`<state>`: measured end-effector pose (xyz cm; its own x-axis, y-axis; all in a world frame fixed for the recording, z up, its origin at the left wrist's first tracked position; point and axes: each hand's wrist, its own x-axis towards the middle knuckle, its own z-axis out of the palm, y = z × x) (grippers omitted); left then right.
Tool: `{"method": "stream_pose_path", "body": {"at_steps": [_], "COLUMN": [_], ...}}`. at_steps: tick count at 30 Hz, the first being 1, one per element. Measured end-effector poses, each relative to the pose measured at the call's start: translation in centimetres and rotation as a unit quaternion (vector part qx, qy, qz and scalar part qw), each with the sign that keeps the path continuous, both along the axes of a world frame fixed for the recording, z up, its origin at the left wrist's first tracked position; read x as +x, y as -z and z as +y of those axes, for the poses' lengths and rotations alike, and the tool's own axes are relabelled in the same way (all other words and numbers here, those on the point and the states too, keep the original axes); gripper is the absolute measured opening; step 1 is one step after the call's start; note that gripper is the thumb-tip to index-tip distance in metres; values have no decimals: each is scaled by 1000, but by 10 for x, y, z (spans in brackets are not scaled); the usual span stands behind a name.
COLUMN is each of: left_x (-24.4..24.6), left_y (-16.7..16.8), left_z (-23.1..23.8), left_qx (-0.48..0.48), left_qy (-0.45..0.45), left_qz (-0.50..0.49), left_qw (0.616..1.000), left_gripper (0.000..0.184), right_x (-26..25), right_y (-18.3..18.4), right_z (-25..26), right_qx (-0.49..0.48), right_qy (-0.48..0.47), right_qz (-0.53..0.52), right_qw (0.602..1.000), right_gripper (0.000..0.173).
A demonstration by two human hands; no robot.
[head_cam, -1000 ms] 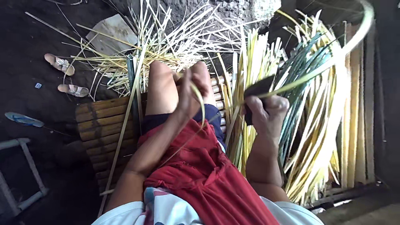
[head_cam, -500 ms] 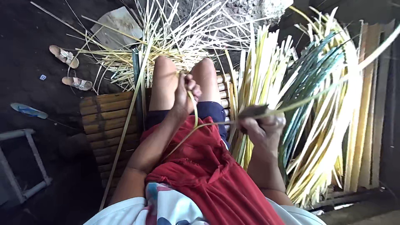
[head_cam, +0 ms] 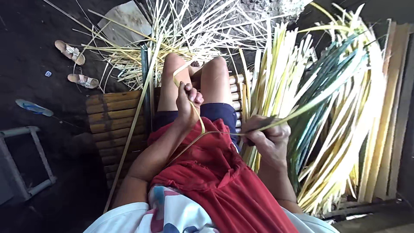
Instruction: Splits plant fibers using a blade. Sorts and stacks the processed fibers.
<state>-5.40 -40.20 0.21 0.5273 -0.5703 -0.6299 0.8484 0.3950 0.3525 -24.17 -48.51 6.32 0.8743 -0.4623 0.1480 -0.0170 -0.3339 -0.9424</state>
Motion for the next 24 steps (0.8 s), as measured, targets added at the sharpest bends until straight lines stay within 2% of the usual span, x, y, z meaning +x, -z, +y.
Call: {"method": "stream_pose_path", "body": {"at_steps": [2,3,5,7,8,10,14,16,18,20,22,24], "left_x": [-10,-16,-28,-32,-29,-21,-3,-6,-17,-29,-41,-48], "left_y": [-5,-11,-26,-37,-37,-20,10,12,-2,-24,-34,-30], "left_z": [9,14,22,21,14,4,2,6,19,34,45,52], "left_qx": [-70,-109,-156,-120,-100,-114,-56,-88,-136,-152,-117,-86], "left_qy": [130,198,271,268,249,201,84,144,274,306,256,221], "left_qz": [-65,-109,-116,-86,-75,-51,16,-8,-96,-102,-91,-90], "left_qw": [987,968,943,952,960,972,995,986,947,934,955,967], "left_gripper": [49,45,48,49,50,52,44,46,46,48,50,50], "right_x": [10,15,22,27,30,32,4,11,20,26,25,26], "right_y": [6,7,8,14,19,25,13,10,9,10,18,28], "right_z": [-8,-11,-11,2,11,23,34,26,9,3,15,31], "right_qx": [-128,-149,-91,-47,-65,-133,-145,-194,-215,-141,-26,-13], "right_qy": [76,115,146,102,73,28,-53,-21,69,125,85,27], "right_qz": [42,53,45,34,32,33,10,25,59,60,53,57], "right_qw": [988,981,984,993,995,990,988,980,972,980,995,998], "right_gripper": [38,39,27,24,27,35,41,40,40,34,27,30]}}
